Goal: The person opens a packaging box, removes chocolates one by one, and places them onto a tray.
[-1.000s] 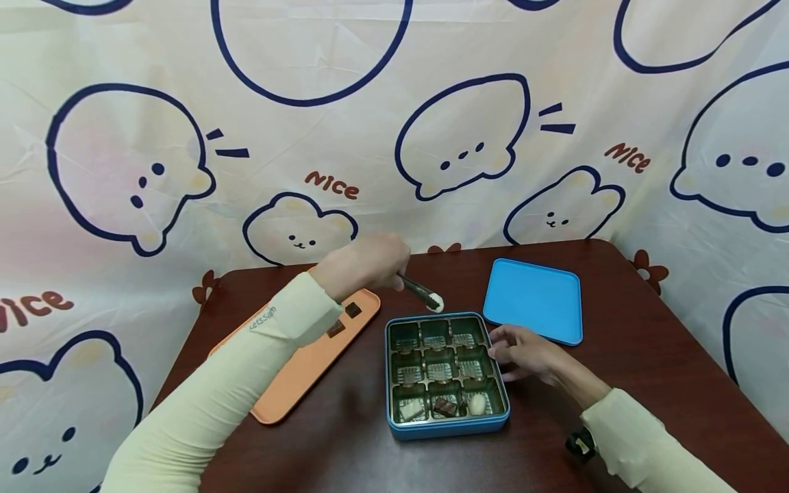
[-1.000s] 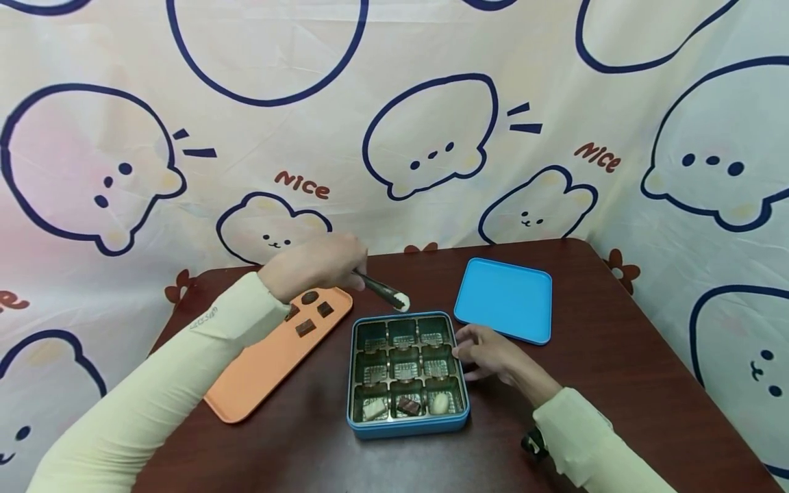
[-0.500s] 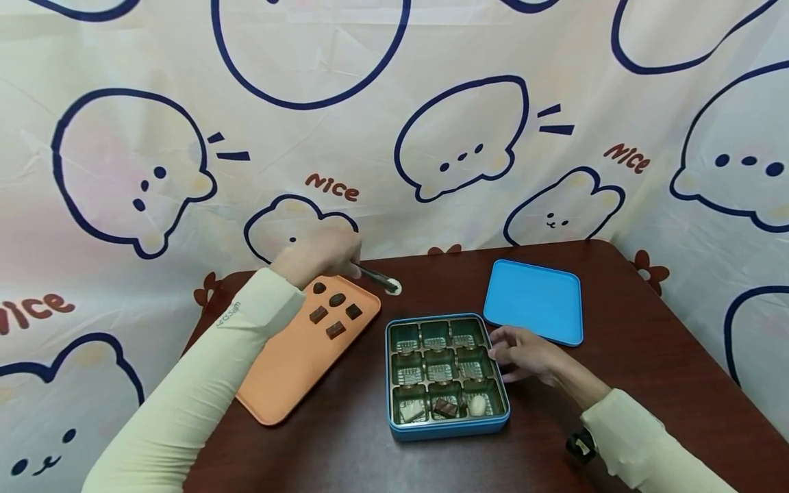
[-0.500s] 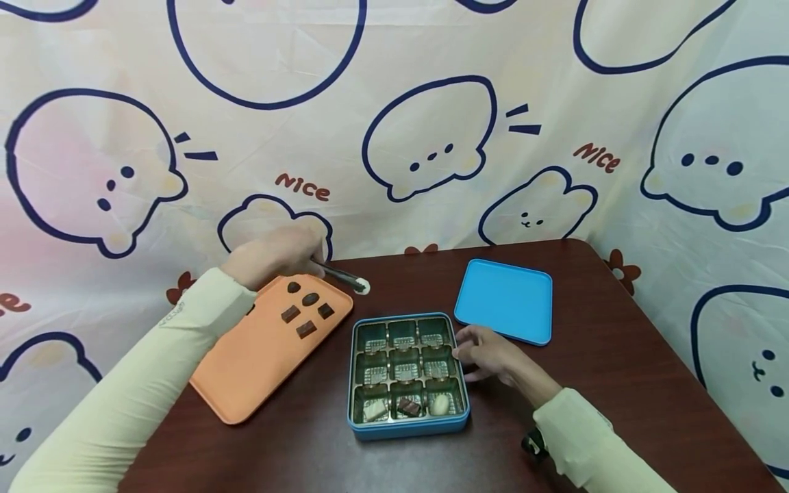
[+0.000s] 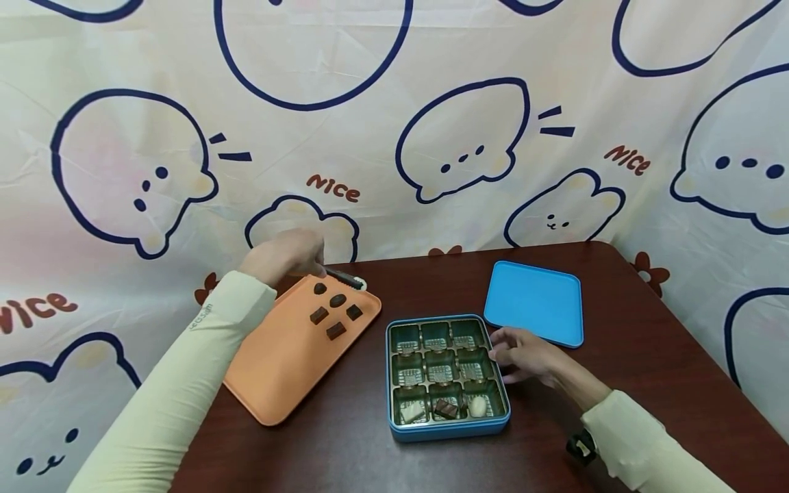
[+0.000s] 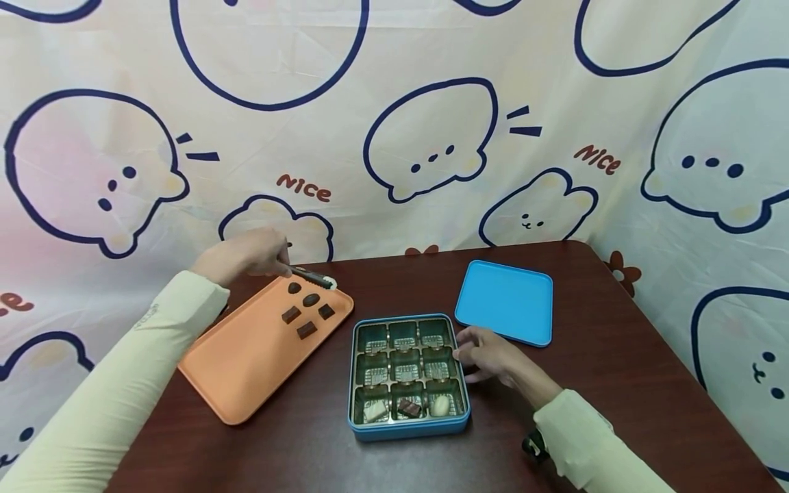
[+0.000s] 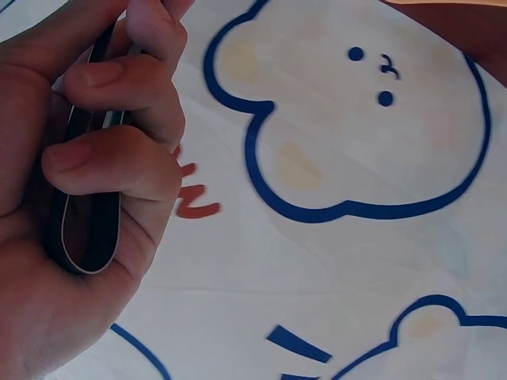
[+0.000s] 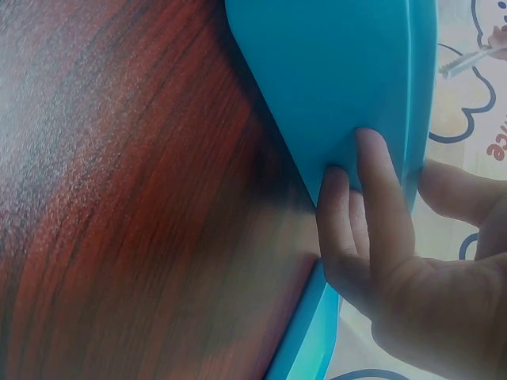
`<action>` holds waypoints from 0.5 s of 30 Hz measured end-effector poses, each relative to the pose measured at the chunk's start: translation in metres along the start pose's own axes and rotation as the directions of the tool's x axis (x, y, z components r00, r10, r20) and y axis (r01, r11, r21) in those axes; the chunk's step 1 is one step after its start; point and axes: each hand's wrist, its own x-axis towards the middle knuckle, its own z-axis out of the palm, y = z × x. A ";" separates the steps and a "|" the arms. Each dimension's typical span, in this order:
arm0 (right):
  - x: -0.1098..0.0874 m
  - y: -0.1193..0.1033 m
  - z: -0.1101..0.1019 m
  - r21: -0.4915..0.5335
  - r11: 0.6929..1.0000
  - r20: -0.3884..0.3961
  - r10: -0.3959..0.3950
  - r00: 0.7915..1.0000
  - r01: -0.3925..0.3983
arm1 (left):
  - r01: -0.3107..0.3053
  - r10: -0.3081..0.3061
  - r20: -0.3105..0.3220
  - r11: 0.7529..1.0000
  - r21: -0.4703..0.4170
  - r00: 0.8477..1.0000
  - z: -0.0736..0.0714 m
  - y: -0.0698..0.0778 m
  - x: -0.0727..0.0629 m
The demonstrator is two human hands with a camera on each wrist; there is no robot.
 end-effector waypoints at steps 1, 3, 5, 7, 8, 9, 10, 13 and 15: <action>0.000 0.000 0.000 0.001 1.000 0.001 0.000 1.000 0.000 | 0.006 -0.006 0.000 1.000 -0.002 1.000 0.001 -0.001 0.000; -0.001 0.000 -0.001 0.003 1.000 0.003 0.000 1.000 0.000 | 0.008 -0.008 -0.004 1.000 0.001 1.000 0.002 -0.004 0.001; -0.001 0.000 -0.001 0.002 1.000 0.003 0.000 1.000 0.000 | 0.024 -0.024 -0.002 1.000 -0.009 1.000 0.005 -0.009 0.001; -0.001 0.000 -0.001 0.001 1.000 0.001 0.001 1.000 -0.001 | 0.039 -0.039 0.003 0.999 -0.004 0.999 0.007 -0.014 0.001; -0.001 0.000 -0.001 0.002 1.000 0.000 0.001 1.000 -0.001 | 0.046 -0.046 0.007 0.999 -0.001 0.999 0.009 -0.017 0.002; -0.001 0.000 -0.001 0.002 1.000 0.000 0.001 1.000 -0.001 | 0.060 -0.060 0.016 0.998 0.001 0.998 0.010 -0.019 0.002; -0.001 0.001 -0.001 0.003 1.000 -0.002 0.001 1.000 -0.001 | 0.068 -0.068 0.021 0.998 0.003 0.997 0.011 -0.022 0.001; -0.001 0.001 -0.001 0.006 1.000 -0.004 0.001 1.000 -0.001 | 0.107 -0.108 0.043 0.994 0.018 0.993 0.014 -0.029 0.002; -0.001 0.001 -0.001 0.006 1.000 -0.005 0.001 1.000 -0.001 | 0.133 -0.133 0.055 0.991 0.008 0.990 0.017 -0.033 0.001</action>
